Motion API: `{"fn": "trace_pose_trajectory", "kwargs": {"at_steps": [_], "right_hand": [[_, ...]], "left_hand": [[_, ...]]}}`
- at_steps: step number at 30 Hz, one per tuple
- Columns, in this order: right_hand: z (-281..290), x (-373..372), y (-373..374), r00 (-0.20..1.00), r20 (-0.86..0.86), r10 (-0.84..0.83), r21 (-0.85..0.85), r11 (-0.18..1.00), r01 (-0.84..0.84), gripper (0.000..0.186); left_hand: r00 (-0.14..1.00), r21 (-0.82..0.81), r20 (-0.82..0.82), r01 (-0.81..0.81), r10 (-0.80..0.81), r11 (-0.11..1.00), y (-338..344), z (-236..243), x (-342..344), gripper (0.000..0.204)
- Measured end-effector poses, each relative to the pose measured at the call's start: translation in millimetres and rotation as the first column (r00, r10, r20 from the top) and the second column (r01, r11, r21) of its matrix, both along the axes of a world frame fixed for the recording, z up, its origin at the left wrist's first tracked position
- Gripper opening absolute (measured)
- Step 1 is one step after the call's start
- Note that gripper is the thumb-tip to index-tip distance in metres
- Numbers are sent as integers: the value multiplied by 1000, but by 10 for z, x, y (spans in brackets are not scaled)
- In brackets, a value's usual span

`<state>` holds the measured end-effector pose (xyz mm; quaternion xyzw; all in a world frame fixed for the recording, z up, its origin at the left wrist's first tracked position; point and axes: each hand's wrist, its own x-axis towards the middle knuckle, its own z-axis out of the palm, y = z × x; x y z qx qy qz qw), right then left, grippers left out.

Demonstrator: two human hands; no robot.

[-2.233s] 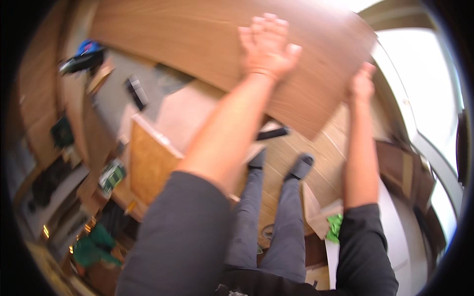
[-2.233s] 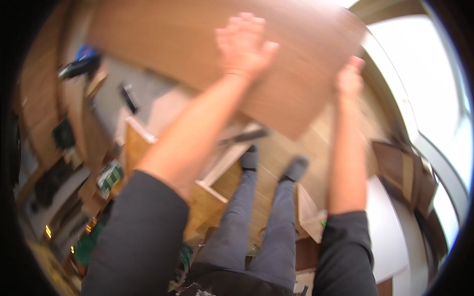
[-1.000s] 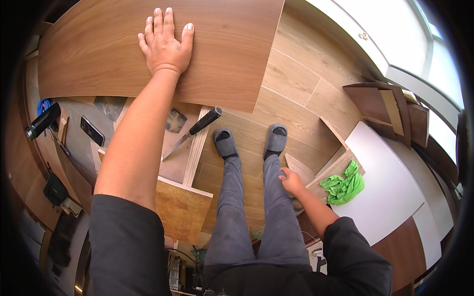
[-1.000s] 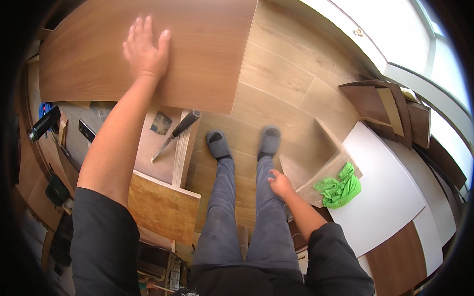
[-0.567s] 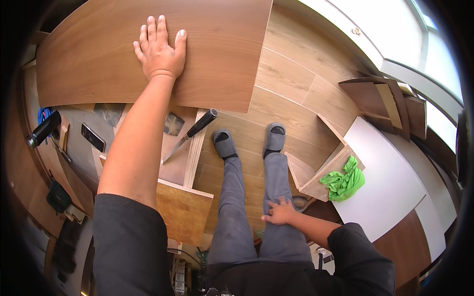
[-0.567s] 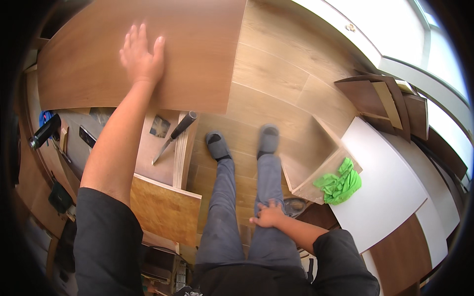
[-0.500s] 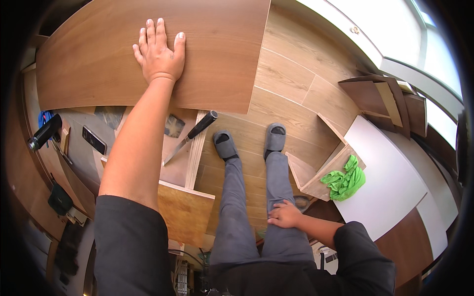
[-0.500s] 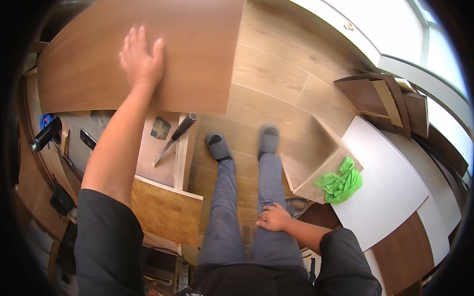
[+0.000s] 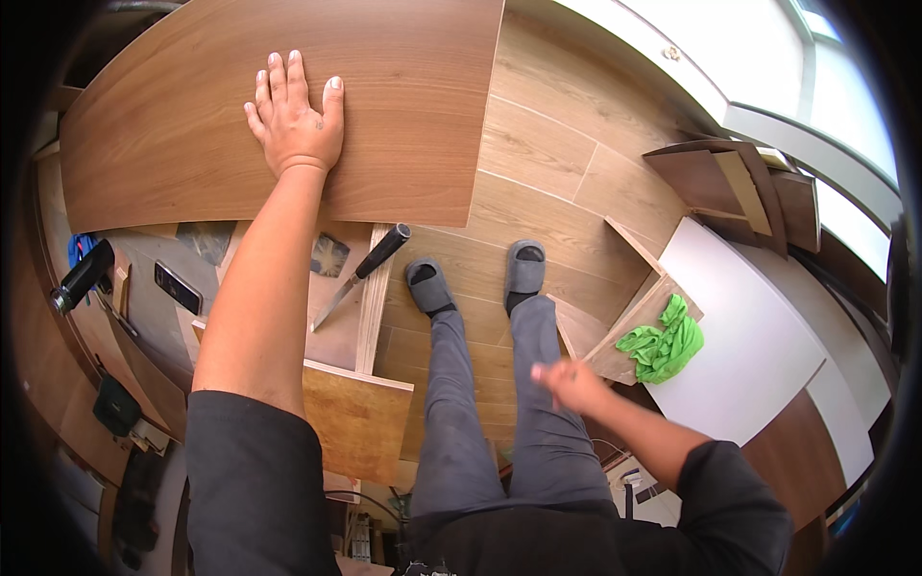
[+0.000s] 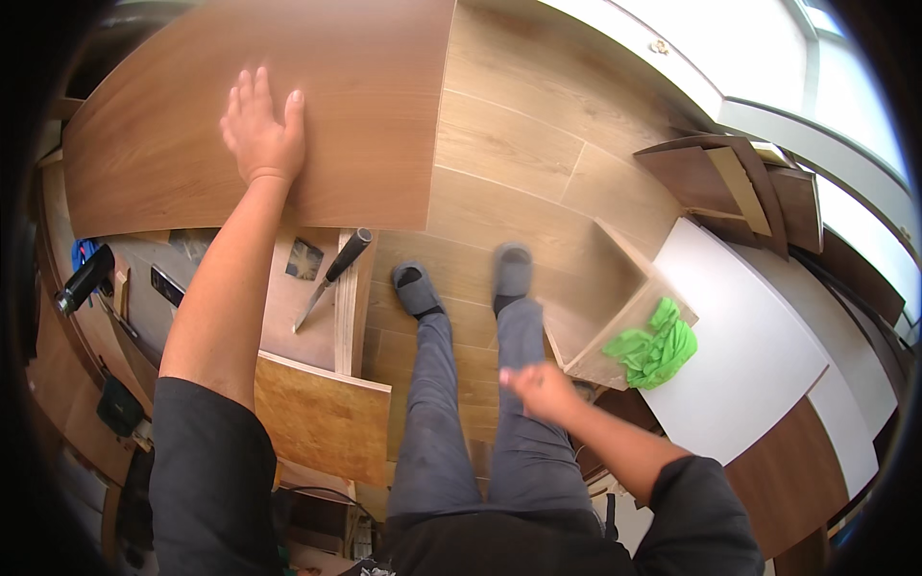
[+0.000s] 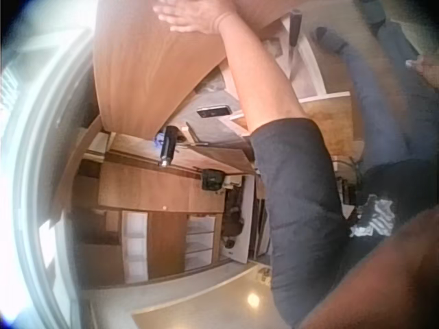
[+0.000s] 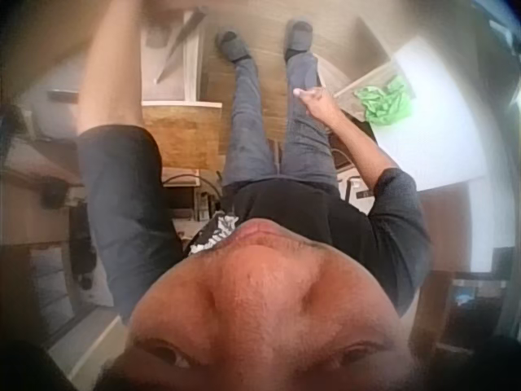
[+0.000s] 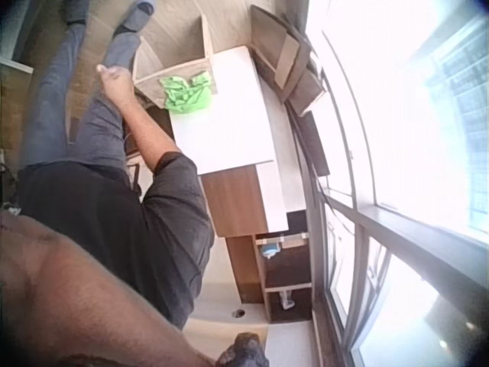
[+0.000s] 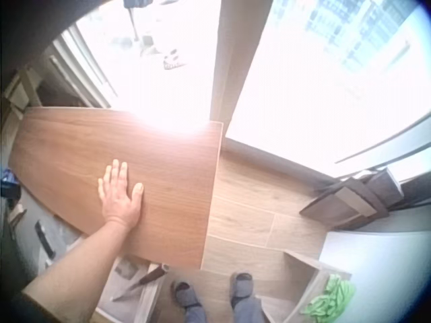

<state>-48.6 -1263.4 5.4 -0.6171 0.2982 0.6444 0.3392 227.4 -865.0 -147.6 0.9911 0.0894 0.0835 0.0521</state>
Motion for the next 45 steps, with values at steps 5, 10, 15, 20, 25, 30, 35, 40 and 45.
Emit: {"fn": "trace_pose_trajectory", "kwargs": {"at_steps": [5, 10, 15, 20, 25, 30, 35, 40, 45], "right_hand": [[-734, 882, 490, 459, 881, 112, 5, 969, -247, 41], [-1094, 1256, 947, 35, 963, 267, -227, 874, -429, 63], [-1318, 1254, 1146, 14, 955, 297, -274, 898, -345, 67], [-1335, 1395, 1355, 89, 966, 243, -222, 954, -202, 70], [-1413, 1744, 1537, 106, 988, 115, -110, 993, -46, 68], [-1547, 1989, 1603, 9, 992, -127, 126, 991, 52, 69], [-1540, 2328, 1628, 12, 999, -46, 45, 996, 74, 70], [-1582, 2822, 1626, 28, 992, -122, 116, 981, 157, 69], [-1742, 3910, 1402, 317, 825, -468, 347, 862, 369, 69]], "left_hand": [[1000, 13, -20, -22, 22, 1000, -6, -23, 19, 71], [999, 3, -30, -23, 23, 1000, -12, -13, 27, 71], [999, 5, -30, -24, 25, 1000, -7, 6, 17, 71], [1000, -13, -16, -12, 12, 1000, -12, 14, 7, 70], [999, -28, -35, -23, 22, 999, 2, -5, 16, 71], [999, -31, -36, -20, 19, 999, -14, 7, 16, 71], [999, -19, -38, -24, 24, 1000, 1, -1, 3, 71], [999, -17, -28, -21, 21, 1000, 3, -7, -8, 71], [1000, -5, -11, -5, 5, 1000, 0, -24, 20, 72]]}}
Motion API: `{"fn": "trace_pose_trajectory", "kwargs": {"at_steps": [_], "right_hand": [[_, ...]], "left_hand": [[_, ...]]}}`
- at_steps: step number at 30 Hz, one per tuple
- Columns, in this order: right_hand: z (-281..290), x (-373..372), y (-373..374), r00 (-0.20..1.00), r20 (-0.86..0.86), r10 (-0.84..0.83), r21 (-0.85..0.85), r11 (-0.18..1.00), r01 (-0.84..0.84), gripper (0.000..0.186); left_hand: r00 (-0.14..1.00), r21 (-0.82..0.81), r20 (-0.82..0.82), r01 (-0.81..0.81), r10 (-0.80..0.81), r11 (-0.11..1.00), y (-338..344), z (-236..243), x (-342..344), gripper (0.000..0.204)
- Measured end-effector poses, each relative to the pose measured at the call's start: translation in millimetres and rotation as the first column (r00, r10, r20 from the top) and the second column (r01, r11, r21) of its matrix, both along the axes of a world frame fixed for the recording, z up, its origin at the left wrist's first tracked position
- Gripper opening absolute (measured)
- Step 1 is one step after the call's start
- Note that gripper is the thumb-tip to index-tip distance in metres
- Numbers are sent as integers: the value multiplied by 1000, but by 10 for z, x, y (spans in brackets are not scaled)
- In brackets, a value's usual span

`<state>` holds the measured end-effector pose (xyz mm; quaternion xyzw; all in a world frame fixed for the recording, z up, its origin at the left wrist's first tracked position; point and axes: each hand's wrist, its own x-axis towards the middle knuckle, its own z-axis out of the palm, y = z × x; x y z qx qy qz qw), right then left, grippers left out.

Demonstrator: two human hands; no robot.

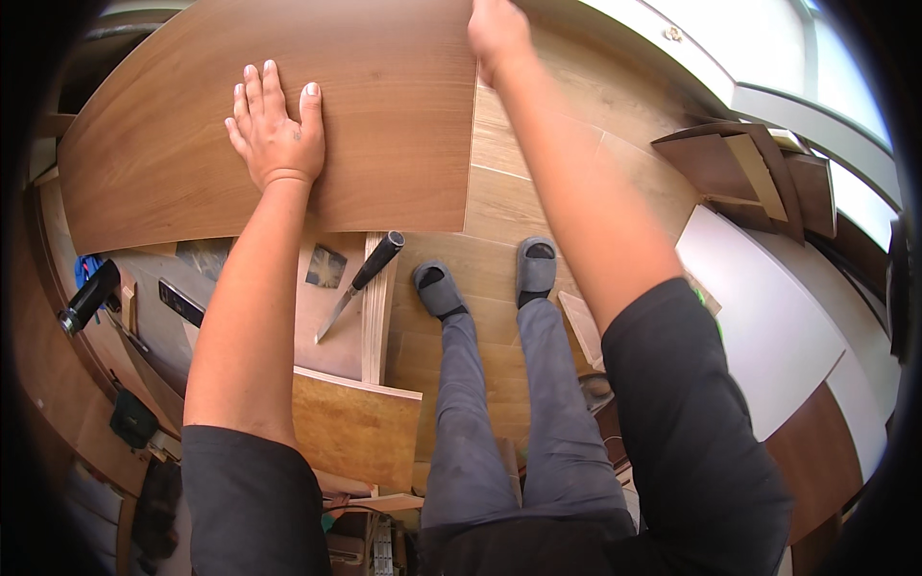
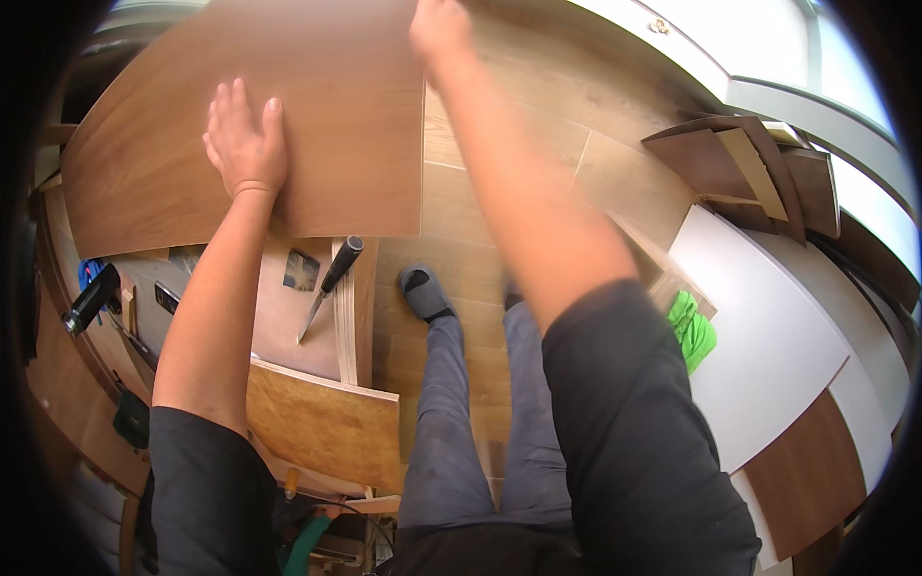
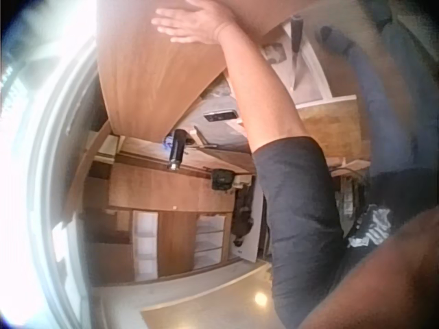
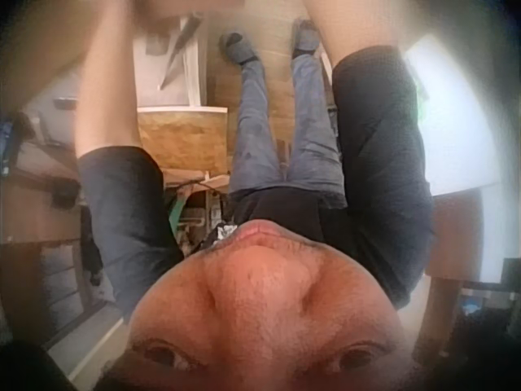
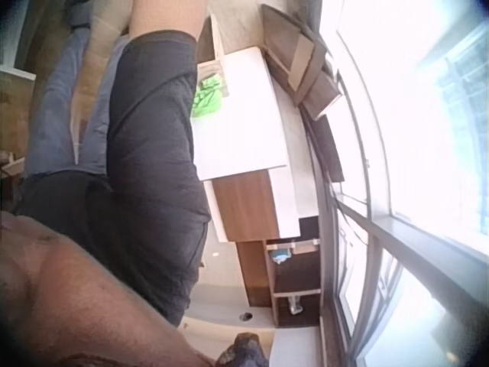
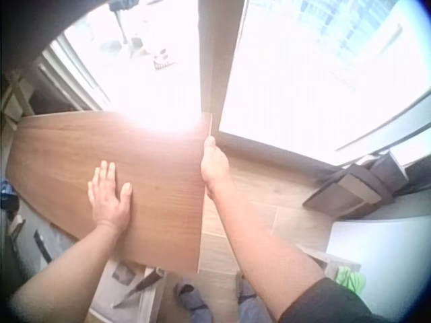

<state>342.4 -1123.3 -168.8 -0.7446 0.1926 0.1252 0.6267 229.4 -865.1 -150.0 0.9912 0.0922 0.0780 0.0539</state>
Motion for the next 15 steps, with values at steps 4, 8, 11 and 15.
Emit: {"fn": "trace_pose_trajectory", "kwargs": {"at_steps": [4, 8, 11, 15], "right_hand": [[182, 182, 17, 976, -165, -142, 224, 958, 177, 82], [-34, -39, 36, 997, -68, -38, 24, 999, 40, 82], [-271, -322, 72, 970, 222, -101, 43, 995, 94, 85], [51, -778, 174, 981, -105, -166, 160, 970, 181, 86]], "left_hand": [[1000, -10, 0, -3, 3, 1000, -6, -8, -4, 71], [1000, -1, -2, 0, 0, 1000, -1, -7, -5, 69], [1000, -12, 8, 9, -9, 1000, -27, -4, 37, 71], [1000, -25, -6, 1, -2, 1000, -5, 6, 1, 71]]}}
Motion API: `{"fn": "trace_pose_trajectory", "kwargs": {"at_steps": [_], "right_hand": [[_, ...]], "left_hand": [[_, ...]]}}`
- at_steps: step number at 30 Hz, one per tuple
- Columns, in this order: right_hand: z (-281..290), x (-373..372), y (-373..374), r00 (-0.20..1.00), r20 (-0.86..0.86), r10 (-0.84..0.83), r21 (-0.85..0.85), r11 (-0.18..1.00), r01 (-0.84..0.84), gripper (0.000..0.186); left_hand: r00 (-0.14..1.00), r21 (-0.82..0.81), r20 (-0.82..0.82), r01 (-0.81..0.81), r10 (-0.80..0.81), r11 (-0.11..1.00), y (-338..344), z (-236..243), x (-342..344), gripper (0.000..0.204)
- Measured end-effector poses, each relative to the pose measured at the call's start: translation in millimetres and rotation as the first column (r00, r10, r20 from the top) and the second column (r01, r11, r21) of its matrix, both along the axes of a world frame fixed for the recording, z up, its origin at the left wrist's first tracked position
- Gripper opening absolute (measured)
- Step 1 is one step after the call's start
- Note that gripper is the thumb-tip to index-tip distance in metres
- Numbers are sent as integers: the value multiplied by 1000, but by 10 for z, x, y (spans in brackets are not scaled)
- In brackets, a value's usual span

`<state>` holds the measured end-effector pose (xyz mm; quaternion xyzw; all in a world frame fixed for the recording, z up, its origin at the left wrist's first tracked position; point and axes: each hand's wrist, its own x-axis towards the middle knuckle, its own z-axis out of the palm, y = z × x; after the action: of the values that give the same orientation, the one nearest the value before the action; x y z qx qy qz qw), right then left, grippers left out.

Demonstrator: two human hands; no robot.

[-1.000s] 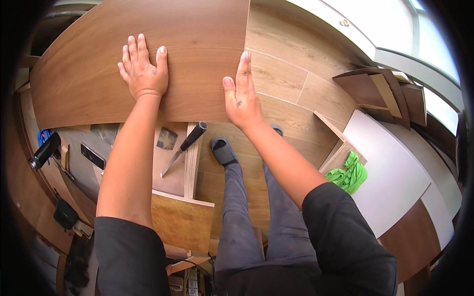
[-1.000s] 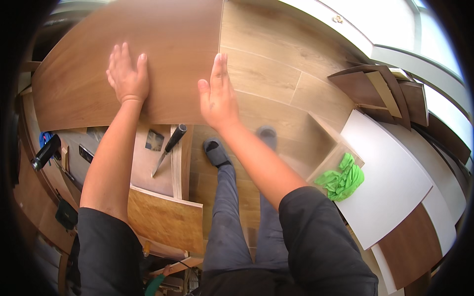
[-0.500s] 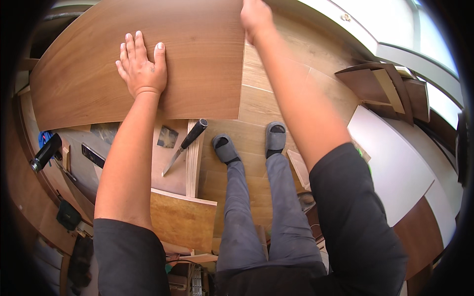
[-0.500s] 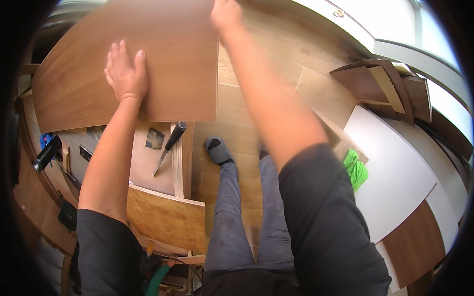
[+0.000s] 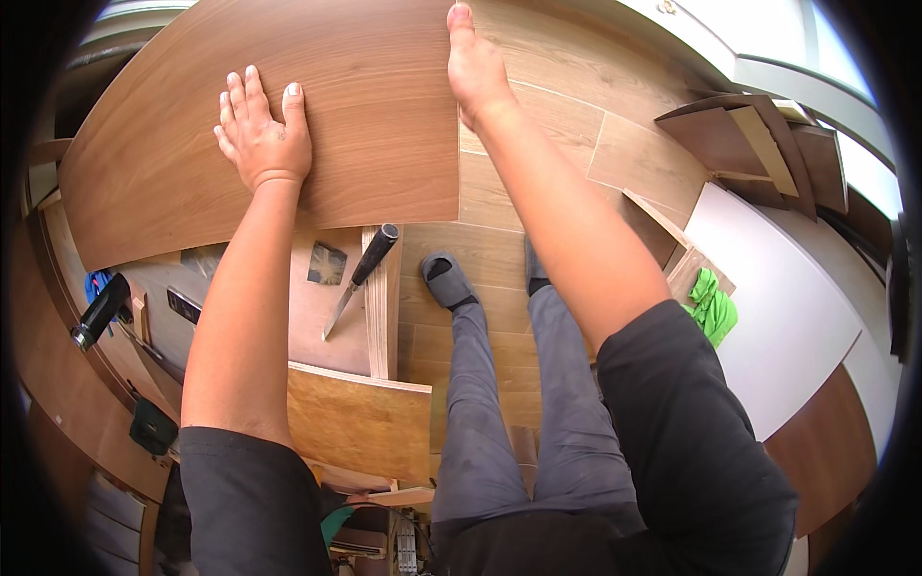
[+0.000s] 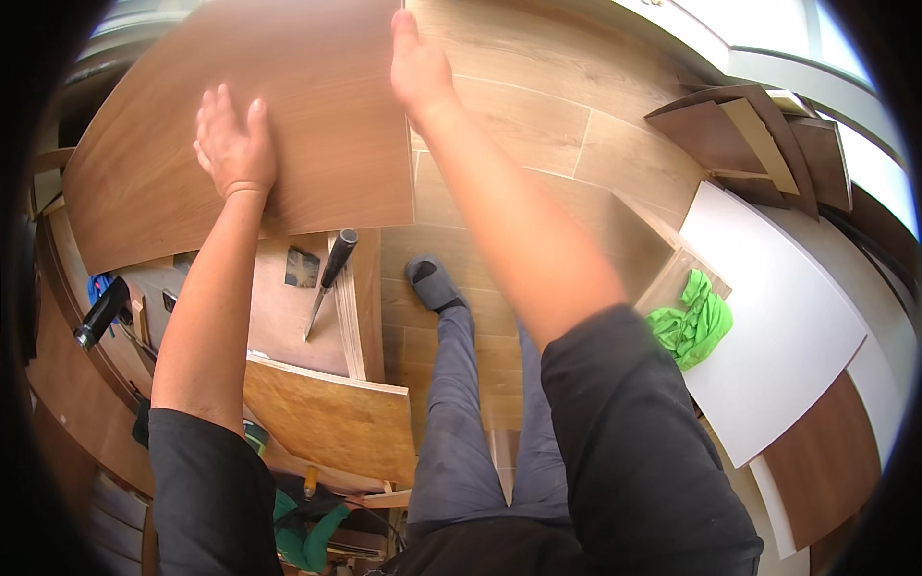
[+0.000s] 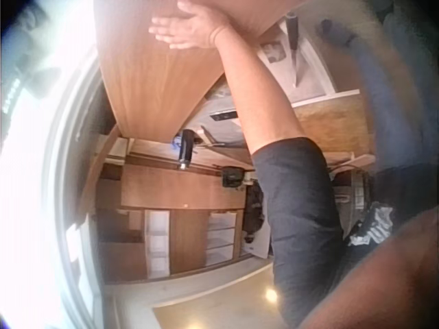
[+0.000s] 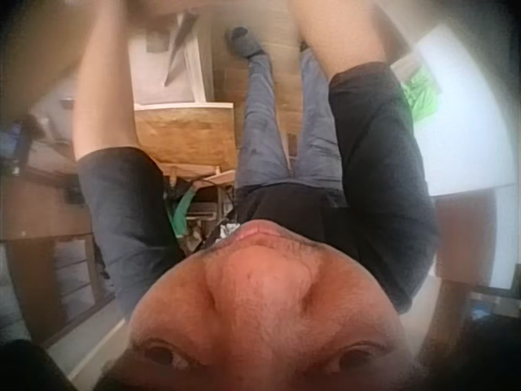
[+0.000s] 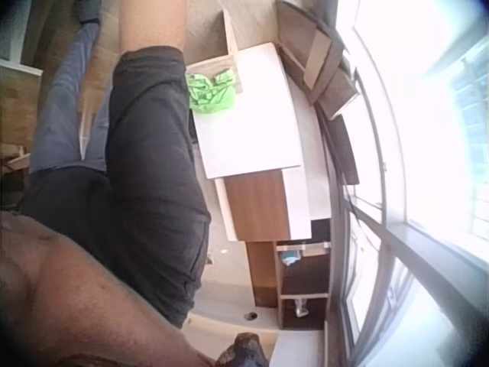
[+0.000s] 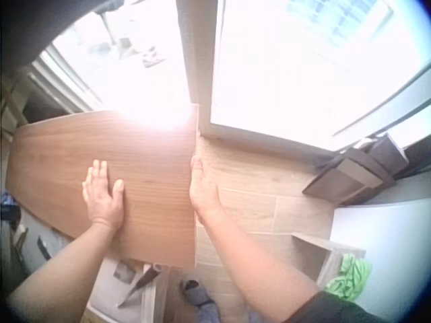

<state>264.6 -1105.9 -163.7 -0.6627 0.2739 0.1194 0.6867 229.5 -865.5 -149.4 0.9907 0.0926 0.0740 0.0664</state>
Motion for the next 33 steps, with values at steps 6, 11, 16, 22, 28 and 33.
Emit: {"fn": "trace_pose_trajectory", "kwargs": {"at_steps": [6, 11, 16, 22, 28, 33], "right_hand": [[-16, -723, 23, 999, -36, 28, -77, 997, -31, 80], [85, -1276, 100, 999, -25, -26, -33, 999, 25, 73], [146, -1668, 72, 992, -123, 40, 11, 999, -39, 69], [165, -2127, 84, 972, -225, 64, 98, 994, -43, 62], [179, -2435, 76, 979, -195, 58, 123, 992, -34, 57], [26, -2616, -116, 930, -327, 169, 181, 977, -114, 37]], "left_hand": [[1000, 1, -2, -4, 4, 1000, -1, -5, 6, 72], [1000, -2, -3, -5, 5, 1000, 6, 7, -7, 73], [1000, -18, -14, -1, 1, 1000, -8, 17, -5, 72], [1000, -24, -7, 0, 0, 1000, -1, 29, 3, 72], [1000, -36, -13, -5, 4, 999, -15, 40, -4, 73], [1000, -39, 10, 21, -21, 999, -17, 31, -3, 72]]}}
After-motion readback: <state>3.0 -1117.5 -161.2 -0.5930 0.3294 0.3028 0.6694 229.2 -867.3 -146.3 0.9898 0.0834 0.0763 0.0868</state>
